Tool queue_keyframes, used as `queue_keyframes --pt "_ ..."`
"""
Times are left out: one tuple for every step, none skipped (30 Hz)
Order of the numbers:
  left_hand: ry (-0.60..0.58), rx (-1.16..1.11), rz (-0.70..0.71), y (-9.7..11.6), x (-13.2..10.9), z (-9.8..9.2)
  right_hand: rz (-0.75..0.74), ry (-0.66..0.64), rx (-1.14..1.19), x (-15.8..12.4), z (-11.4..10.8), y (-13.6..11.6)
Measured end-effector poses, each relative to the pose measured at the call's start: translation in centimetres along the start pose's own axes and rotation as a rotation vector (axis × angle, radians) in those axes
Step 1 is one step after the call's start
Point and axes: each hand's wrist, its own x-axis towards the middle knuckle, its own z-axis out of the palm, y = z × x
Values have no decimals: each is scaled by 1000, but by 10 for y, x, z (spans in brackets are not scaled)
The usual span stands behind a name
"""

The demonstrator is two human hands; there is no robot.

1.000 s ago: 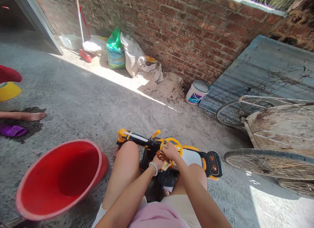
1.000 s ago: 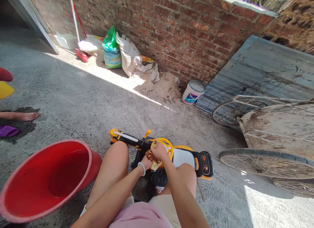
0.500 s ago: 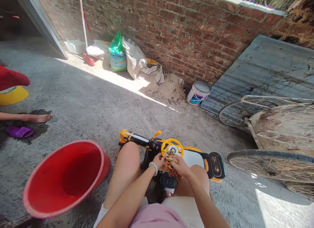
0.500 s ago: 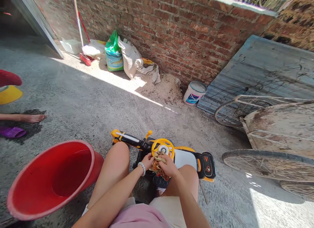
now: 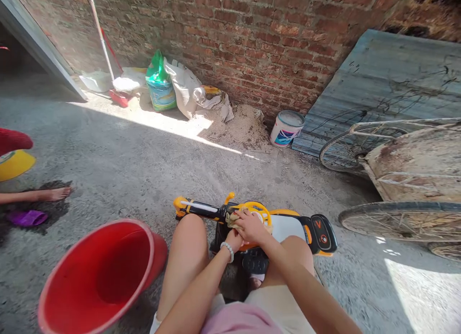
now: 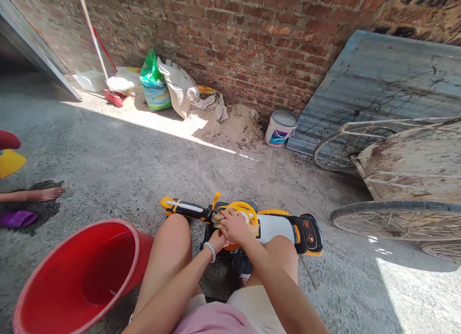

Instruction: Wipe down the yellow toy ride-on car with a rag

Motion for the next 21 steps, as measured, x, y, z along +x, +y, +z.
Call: queue_keyframes --pt "-9 29 -15 1 0 -1 -9 -45 -43 9 -1 -3" --pt "-11 59 -31 2 0 -1 -7 -64 -78 18 -2 -6" --pt "-6 90 -48 2 0 -2 1 -67 -103 26 -3 -7" --pt "7 115 -63 3 1 -2 16 -59 -117 32 -4 -7" --pt "28 140 -78 3 1 -3 42 -44 -120 38 -6 -5" --pt "48 159 -89 2 1 -3 83 -24 -113 43 -8 -1" --pt "60 169 -93 1 2 -4 141 -2 -100 47 -12 6" --pt "63 170 -95 0 2 -4 226 22 -83 50 -15 14" --pt "60 166 -93 0 2 -4 335 46 -65 52 -19 24" --pt "55 158 -88 -1 2 -4 455 64 -42 52 -23 35" --pt "51 151 -83 -1 2 -4 569 72 -16 51 -27 45" --pt "51 147 -83 0 1 -4 659 75 11 50 -29 53" --pt "57 145 -87 1 1 -4 712 78 33 47 -31 58" --pt "61 141 -92 2 1 -4 724 86 45 45 -31 59" --pt "59 133 -94 4 0 -4 702 100 47 42 -30 55" --pt "54 119 -96 5 0 -4 659 113 42 40 -28 48" --pt "47 97 -92 6 -1 -5 605 120 36 38 -24 38" --pt "41 66 -88 7 -2 -5 543 116 36 36 -20 26" --pt "35 24 -84 8 -2 -7 480 101 46 34 -15 14" --pt "27 -33 -80 8 -3 -8 425 83 63 31 -10 2" --pt "17 -95 -78 9 -4 -9 384 66 88 26 -5 -7"
